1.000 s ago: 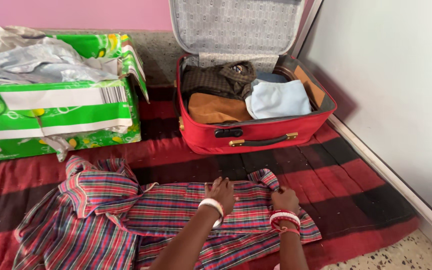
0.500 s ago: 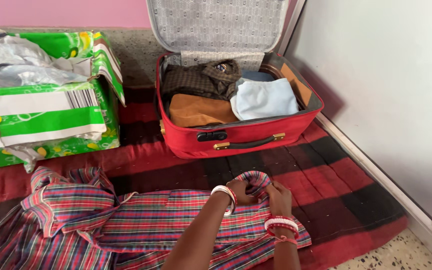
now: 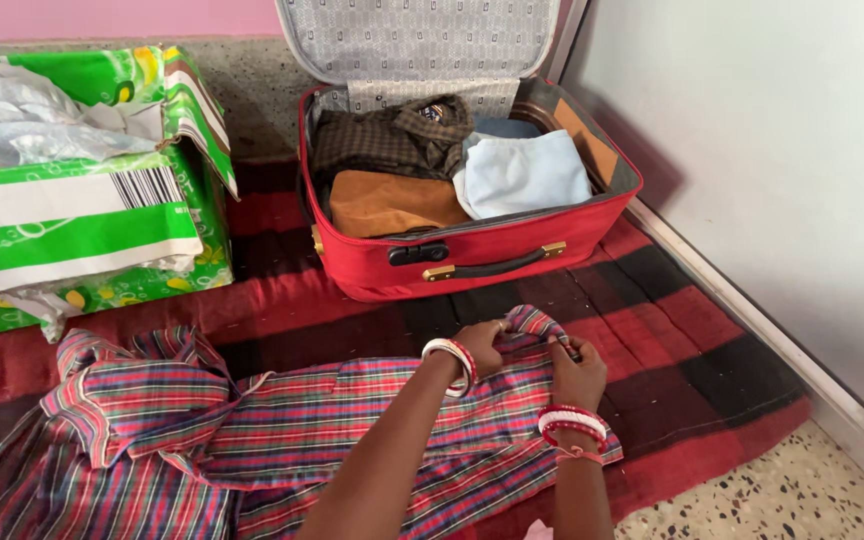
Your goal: The person folds a striped shirt on a mat, then places it into an open red suitcase. The person then picks up a light-colored garment from a green box and begins to fold it.
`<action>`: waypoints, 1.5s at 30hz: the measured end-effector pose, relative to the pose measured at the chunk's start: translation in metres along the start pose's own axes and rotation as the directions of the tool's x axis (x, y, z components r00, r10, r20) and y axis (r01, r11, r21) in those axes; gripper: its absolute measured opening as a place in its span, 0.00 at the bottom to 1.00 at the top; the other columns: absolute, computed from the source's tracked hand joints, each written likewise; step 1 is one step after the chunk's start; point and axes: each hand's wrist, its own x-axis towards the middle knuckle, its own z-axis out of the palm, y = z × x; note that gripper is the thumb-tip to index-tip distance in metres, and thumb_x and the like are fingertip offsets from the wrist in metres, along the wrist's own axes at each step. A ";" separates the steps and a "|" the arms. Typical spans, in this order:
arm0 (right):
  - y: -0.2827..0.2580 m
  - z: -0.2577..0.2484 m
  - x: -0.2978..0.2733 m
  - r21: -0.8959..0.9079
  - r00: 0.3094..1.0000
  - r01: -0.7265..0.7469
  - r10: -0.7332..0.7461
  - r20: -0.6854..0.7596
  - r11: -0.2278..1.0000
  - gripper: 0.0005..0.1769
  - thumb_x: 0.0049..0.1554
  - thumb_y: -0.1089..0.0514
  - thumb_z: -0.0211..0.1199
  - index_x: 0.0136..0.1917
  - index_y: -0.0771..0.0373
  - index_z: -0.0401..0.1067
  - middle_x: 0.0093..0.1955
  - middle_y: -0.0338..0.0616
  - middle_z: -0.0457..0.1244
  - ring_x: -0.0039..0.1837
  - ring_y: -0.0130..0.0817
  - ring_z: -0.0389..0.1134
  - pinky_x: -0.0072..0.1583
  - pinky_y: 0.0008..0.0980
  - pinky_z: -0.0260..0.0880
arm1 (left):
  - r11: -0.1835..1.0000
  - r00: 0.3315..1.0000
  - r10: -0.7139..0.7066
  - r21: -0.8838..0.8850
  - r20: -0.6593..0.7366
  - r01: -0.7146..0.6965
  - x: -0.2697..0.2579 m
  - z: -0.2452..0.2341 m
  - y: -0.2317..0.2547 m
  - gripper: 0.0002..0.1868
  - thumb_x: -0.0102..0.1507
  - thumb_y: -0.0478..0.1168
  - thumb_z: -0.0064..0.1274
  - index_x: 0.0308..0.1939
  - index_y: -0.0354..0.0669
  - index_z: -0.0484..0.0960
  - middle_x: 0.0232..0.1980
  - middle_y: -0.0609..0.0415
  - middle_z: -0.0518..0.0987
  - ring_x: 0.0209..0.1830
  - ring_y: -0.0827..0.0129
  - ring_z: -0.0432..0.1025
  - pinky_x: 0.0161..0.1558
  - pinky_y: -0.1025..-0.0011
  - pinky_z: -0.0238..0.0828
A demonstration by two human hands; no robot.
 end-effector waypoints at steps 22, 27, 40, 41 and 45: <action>-0.012 -0.025 0.010 0.185 0.987 -0.091 0.063 0.151 0.978 0.28 0.61 0.39 0.64 0.57 0.68 0.76 0.48 0.35 0.67 0.50 0.23 0.64 0.51 0.23 0.64 | 1.000 0.996 -0.026 0.001 0.081 0.026 -0.015 -0.015 0.029 0.30 0.61 0.42 0.54 0.69 0.53 0.73 0.59 0.47 0.81 0.60 0.51 0.75 0.62 0.58 0.71; -0.020 -0.030 0.011 -0.055 0.848 -0.173 0.177 0.500 0.983 0.42 0.51 0.37 0.68 0.69 0.66 0.66 0.56 0.43 0.69 0.57 0.33 0.69 0.57 0.33 0.69 | 0.995 0.989 -0.095 0.003 0.115 0.095 -0.015 -0.028 0.030 0.28 0.62 0.40 0.50 0.68 0.56 0.75 0.58 0.48 0.82 0.59 0.52 0.76 0.61 0.58 0.71; 0.000 -0.013 0.001 -0.340 0.712 -0.095 0.303 0.633 0.935 0.41 0.45 0.34 0.72 0.62 0.63 0.74 0.56 0.41 0.71 0.59 0.28 0.70 0.61 0.33 0.67 | 0.995 0.990 -0.087 -0.029 0.109 0.090 -0.016 -0.039 0.023 0.26 0.63 0.39 0.50 0.66 0.58 0.78 0.57 0.50 0.83 0.57 0.54 0.78 0.60 0.60 0.72; 0.001 -0.012 0.001 -0.307 0.694 -0.100 0.288 0.660 0.946 0.39 0.46 0.34 0.73 0.60 0.64 0.75 0.54 0.41 0.71 0.57 0.27 0.70 0.59 0.33 0.68 | 0.995 0.989 -0.091 -0.032 0.120 0.096 -0.016 -0.040 0.023 0.25 0.63 0.39 0.49 0.65 0.59 0.78 0.57 0.51 0.84 0.57 0.55 0.78 0.59 0.59 0.73; 0.001 -0.006 0.001 -0.237 0.697 -0.138 0.264 0.666 0.962 0.33 0.48 0.36 0.75 0.49 0.70 0.79 0.41 0.42 0.69 0.43 0.27 0.67 0.46 0.37 0.67 | 0.999 0.997 -0.029 -0.020 0.072 0.030 -0.017 -0.046 0.023 0.26 0.62 0.38 0.51 0.65 0.57 0.79 0.55 0.49 0.84 0.55 0.54 0.78 0.57 0.59 0.74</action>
